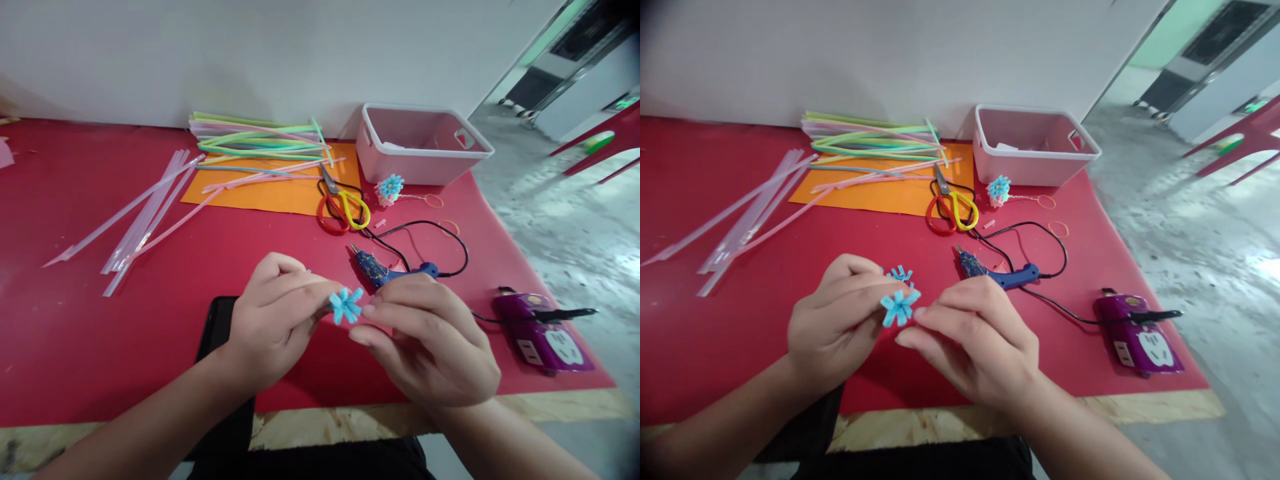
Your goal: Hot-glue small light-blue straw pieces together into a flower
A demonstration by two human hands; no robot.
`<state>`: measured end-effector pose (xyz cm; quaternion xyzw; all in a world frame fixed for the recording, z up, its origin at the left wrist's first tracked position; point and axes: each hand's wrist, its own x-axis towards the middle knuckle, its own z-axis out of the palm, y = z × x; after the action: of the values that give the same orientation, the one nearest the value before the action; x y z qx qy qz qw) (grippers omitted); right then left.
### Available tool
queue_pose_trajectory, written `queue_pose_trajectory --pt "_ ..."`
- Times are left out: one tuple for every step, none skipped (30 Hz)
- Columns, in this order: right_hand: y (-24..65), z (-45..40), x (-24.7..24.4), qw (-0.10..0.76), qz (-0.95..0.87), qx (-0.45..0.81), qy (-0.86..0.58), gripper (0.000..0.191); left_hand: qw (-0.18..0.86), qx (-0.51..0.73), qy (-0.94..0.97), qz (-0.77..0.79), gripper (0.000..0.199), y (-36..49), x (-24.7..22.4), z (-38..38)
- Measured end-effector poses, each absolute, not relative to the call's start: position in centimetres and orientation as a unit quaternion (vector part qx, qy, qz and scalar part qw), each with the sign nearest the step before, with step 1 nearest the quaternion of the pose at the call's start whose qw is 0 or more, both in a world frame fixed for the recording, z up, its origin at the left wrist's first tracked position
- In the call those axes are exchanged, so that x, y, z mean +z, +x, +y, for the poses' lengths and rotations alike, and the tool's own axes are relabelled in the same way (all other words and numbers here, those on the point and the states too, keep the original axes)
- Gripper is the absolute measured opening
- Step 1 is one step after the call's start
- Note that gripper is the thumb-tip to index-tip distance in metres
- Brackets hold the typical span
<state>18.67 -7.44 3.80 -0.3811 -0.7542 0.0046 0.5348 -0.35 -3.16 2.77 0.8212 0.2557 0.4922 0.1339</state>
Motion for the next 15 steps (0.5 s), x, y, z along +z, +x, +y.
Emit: queue_pose_trajectory --pt "18.58 -7.48 3.77 0.542 -0.747 0.003 -0.385 0.014 0.127 0.493 0.821 0.257 0.019 -0.32 2.78 -3.21" --pt "18.54 -7.49 3.74 0.546 -0.743 0.001 -0.386 0.015 0.121 0.494 0.822 0.257 0.021 -0.29 2.78 -3.25" --pt "18.55 -7.49 3.72 0.547 -0.743 0.0 -0.385 0.016 0.119 0.493 0.823 0.256 0.022 -0.27 2.76 -3.28" --pt "18.59 -7.47 3.69 0.545 -0.746 0.001 -0.383 0.017 0.119 0.493 0.824 0.255 0.023 -0.26 2.74 -3.29" --pt "18.66 -7.46 3.67 0.54 -0.75 0.004 -0.381 0.018 0.12 0.494 0.824 0.251 0.023 -0.26 2.71 -3.3" --pt "18.73 -7.45 3.65 0.537 -0.755 0.006 -0.376 0.017 0.121 0.495 0.823 0.249 0.022 -0.27 2.68 -3.3" --pt "18.79 -7.43 3.64 0.537 -0.758 0.009 -0.37 0.016 0.123 0.495 0.824 0.247 0.023 -0.29 2.65 -3.31" --pt "18.83 -7.41 3.63 0.536 -0.762 0.011 -0.364 0.016 0.126 0.492 0.825 0.249 0.023 -0.31 2.64 -3.32" --pt "18.85 -7.4 3.62 0.535 -0.765 0.013 -0.359 0.016 0.127 0.493 0.823 0.252 0.023 -0.34 2.65 -3.33" --pt "18.84 -7.38 3.61 0.533 -0.768 0.013 -0.356 0.018 0.128 0.492 0.823 0.254 0.023 -0.37 2.68 -3.35" --pt "18.81 -7.36 3.6 0.53 -0.77 0.013 -0.354 0.02 0.129 0.49 0.823 0.258 0.023 -0.39 2.73 -3.37" --pt "18.76 -7.35 3.6 0.529 -0.772 0.013 -0.353 0.022 0.128 0.487 0.824 0.259 0.022 -0.41 2.79 -3.39" --pt "18.7 -7.35 3.6 0.529 -0.771 0.014 -0.353 0.022 0.126 0.486 0.825 0.259 0.021 -0.43 2.86 -3.4" --pt "18.64 -7.35 3.61 0.532 -0.77 0.015 -0.354 0.022 0.124 0.485 0.826 0.258 0.02 -0.43 2.93 -3.41" --pt "18.58 -7.36 3.62 0.534 -0.767 0.017 -0.356 0.021 0.123 0.484 0.827 0.258 0.019 -0.44 2.98 -3.41"
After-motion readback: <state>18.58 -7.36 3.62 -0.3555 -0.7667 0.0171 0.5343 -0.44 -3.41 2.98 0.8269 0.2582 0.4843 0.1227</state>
